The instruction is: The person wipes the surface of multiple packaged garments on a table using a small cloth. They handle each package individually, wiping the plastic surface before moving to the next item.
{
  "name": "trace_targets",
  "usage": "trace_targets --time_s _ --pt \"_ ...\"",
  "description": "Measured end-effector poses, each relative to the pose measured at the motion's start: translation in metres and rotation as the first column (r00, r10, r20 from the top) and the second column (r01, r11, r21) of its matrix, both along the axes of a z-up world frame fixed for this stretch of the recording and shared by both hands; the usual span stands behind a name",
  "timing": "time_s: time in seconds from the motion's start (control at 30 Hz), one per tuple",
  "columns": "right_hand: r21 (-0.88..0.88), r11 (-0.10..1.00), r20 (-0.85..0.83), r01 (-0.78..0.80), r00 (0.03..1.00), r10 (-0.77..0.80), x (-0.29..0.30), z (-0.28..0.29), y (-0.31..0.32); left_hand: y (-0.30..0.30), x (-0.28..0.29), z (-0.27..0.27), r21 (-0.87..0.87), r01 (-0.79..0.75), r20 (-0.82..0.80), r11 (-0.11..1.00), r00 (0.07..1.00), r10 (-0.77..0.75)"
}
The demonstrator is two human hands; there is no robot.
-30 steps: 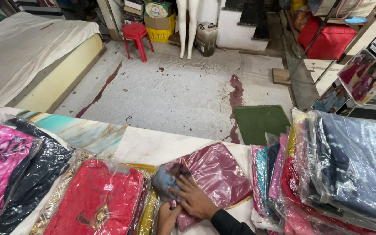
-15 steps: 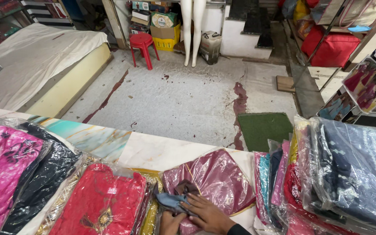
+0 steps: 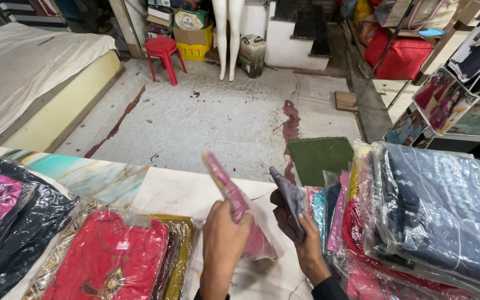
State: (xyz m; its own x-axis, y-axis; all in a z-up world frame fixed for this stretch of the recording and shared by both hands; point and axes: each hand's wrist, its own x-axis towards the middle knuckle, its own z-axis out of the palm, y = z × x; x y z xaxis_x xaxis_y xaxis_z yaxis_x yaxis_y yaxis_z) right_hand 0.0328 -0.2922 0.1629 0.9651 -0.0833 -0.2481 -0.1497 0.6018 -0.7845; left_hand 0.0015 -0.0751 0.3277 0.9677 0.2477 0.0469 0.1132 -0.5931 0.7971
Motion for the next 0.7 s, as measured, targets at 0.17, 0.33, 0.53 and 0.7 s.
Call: trace_targets --time_s 0.17,0.33,0.53,0.7 --pt "0.283 0.954 -0.119 0.096 0.991 -0.065 0.004 0.010 -0.006 -0.092 0.028 0.058 0.269 0.104 0.042 0.957 0.992 -0.119" --pt "-0.354 0.870 0.016 0.343 0.933 -0.361 0.016 0.011 -0.015 -0.115 0.040 -0.016 -0.063 0.345 -0.019 0.936 0.938 -0.347" --pt "-0.821 0.223 0.542 0.525 0.840 0.018 -0.007 0.021 -0.018 -0.001 -0.010 -0.136 0.105 0.055 0.324 0.993 0.942 -0.087" --pt "-0.909 -0.178 0.325 0.376 0.909 0.259 0.020 -0.008 0.022 0.059 -0.020 -0.203 0.143 -0.121 -0.109 0.982 0.984 0.137"
